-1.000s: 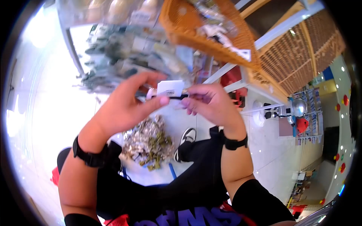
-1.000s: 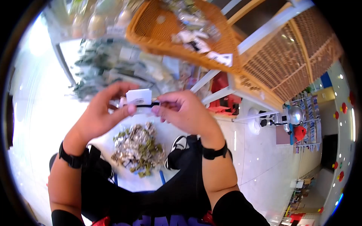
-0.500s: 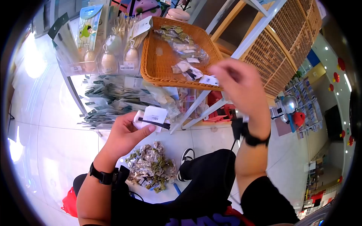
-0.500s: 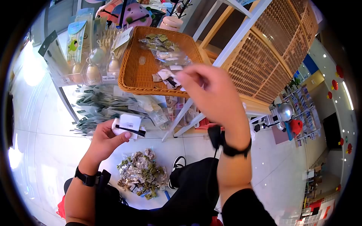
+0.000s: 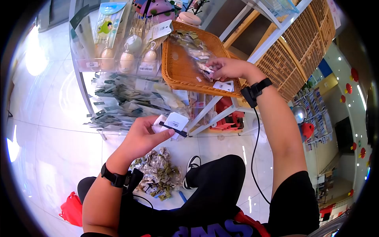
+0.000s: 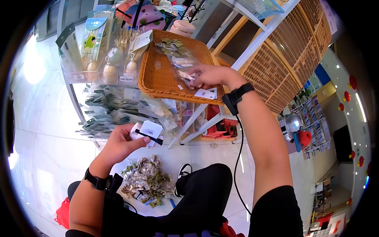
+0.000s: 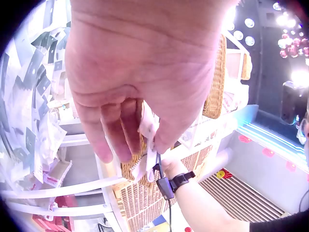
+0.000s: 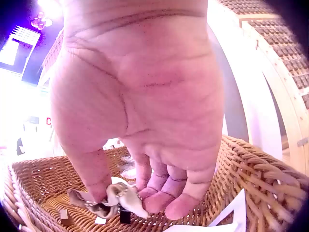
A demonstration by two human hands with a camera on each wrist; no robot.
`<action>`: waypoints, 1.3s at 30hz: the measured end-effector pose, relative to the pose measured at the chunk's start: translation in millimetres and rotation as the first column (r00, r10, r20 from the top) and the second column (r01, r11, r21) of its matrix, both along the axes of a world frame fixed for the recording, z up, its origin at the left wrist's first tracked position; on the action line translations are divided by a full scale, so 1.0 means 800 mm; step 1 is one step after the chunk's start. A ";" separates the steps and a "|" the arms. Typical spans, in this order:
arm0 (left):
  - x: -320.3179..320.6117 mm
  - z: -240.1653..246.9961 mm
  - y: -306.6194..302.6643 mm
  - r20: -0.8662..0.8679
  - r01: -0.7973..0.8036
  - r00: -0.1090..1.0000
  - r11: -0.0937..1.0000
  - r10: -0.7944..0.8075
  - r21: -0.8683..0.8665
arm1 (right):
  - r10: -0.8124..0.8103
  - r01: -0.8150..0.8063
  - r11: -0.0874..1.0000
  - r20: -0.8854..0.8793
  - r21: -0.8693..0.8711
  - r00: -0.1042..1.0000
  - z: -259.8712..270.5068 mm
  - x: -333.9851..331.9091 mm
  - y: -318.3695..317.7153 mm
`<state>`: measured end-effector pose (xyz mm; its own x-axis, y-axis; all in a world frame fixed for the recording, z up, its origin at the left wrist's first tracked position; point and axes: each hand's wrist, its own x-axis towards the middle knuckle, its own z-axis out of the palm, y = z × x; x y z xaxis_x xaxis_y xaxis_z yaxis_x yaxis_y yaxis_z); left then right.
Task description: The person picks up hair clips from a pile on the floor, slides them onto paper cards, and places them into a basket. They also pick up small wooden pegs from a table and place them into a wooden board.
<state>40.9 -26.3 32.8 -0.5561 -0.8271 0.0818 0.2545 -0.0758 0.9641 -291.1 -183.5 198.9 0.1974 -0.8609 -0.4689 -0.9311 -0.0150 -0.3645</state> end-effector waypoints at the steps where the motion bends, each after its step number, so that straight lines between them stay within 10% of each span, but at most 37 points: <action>1: -0.001 0.000 -0.002 0.011 0.008 1.000 1.000 -0.008 0.016 | -0.056 0.052 0.998 0.095 0.045 0.994 -0.002 -0.011 -0.005; 11: 0.000 0.004 -0.001 -0.006 0.041 0.999 0.998 -0.041 0.036 | -0.309 0.281 0.951 0.429 0.128 0.849 0.004 -0.016 0.011; 19: 0.004 0.006 0.000 -0.279 -0.030 0.955 0.965 0.105 0.260 | -0.078 0.009 0.996 0.879 0.083 0.470 0.015 0.069 0.142; 33: 0.003 0.014 0.010 -0.074 -0.035 0.996 0.992 0.044 0.125 | -0.393 0.082 0.918 0.869 0.387 0.299 -0.135 0.123 0.232; 39: -0.008 -0.001 0.003 0.014 -0.088 0.996 0.975 0.087 0.204 | -0.230 0.174 0.967 0.930 0.186 0.287 -0.177 0.091 0.231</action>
